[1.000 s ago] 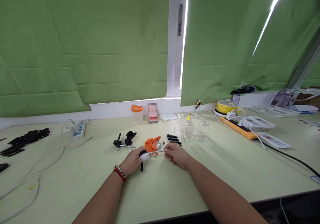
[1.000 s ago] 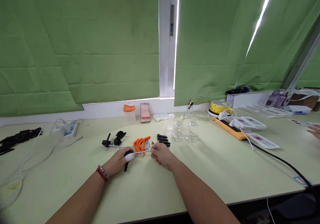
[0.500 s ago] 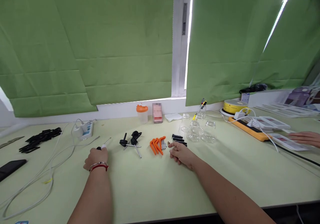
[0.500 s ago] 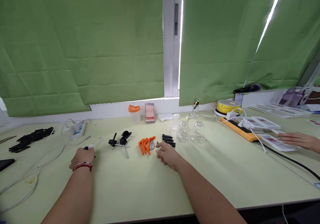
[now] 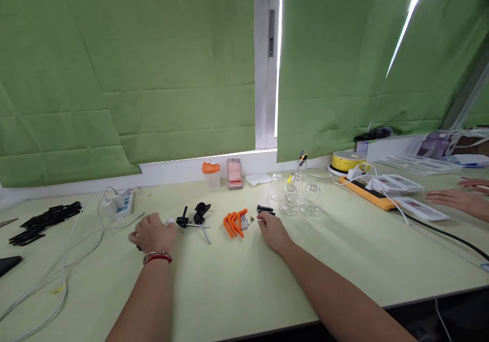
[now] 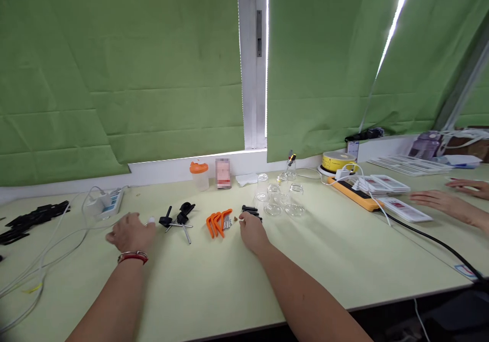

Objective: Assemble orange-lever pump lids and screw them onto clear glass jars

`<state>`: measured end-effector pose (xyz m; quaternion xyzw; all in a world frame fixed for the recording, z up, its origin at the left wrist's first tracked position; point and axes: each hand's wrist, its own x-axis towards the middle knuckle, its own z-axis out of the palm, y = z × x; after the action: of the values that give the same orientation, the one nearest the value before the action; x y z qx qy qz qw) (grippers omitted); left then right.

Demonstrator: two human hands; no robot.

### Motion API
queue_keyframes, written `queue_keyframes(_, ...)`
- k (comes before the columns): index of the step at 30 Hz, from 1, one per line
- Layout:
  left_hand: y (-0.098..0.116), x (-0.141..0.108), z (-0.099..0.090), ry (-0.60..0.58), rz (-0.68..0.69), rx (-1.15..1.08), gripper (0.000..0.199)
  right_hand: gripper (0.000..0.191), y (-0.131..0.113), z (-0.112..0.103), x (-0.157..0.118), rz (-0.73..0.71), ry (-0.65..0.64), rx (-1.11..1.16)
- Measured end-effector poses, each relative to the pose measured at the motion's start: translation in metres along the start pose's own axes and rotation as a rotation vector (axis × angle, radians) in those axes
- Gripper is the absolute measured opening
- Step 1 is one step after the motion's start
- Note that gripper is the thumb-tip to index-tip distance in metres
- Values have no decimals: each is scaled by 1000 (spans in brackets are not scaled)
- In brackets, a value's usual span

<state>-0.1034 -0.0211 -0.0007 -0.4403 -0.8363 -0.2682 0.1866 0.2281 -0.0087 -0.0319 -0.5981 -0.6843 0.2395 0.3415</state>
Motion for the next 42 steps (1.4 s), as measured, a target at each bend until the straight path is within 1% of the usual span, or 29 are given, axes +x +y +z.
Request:
queue_keyframes(2, 20, -9, 3, -27, 274, -29, 41, 22, -1, 2, 5, -68, 62, -189)
queue_keyframes(3, 29, -13, 5, -60, 363, -33, 42, 24, -1, 3, 7, -89, 72, -268)
queue_keyframes(5, 41, -20, 12, -177, 484, -35, 45, 26, -2, 5, 11, -150, 70, -445)
queue_keyframes(7, 46, -24, 17, -259, 548, -39, 45, 25, -1, 7, 15, -216, 52, -565)
queue_keyframes(11, 44, -25, 17, -323, 581, -44, 41, 23, 1, 8, 17, -274, 11, -586)
queue_keyframes(16, 40, -27, 7, -334, 571, -60, 37, 23, 3, 8, 13, -283, 1, -553)
queue_keyframes(20, 40, -28, 5, -347, 557, -82, 31, 17, 4, 8, 10, -273, 1, -528)
queue_keyframes(25, 40, -28, 4, -343, 553, -114, 26, 15, 2, 6, 7, -298, -23, -514)
queue_keyframes(32, 38, -28, 3, -315, 574, -124, 27, 16, 1, 5, 5, -293, -39, -502)
queue_keyframes(36, 48, -30, 6, -299, 631, -128, 39, 17, -1, 5, 4, -290, -43, -490)
queue_keyframes(39, 58, -34, 11, -328, 713, -127, 47, 17, -3, 4, 2, -290, -42, -480)
queue_keyframes(42, 63, -38, 14, -359, 787, -115, 42, 16, -4, 4, 2, -291, -41, -467)
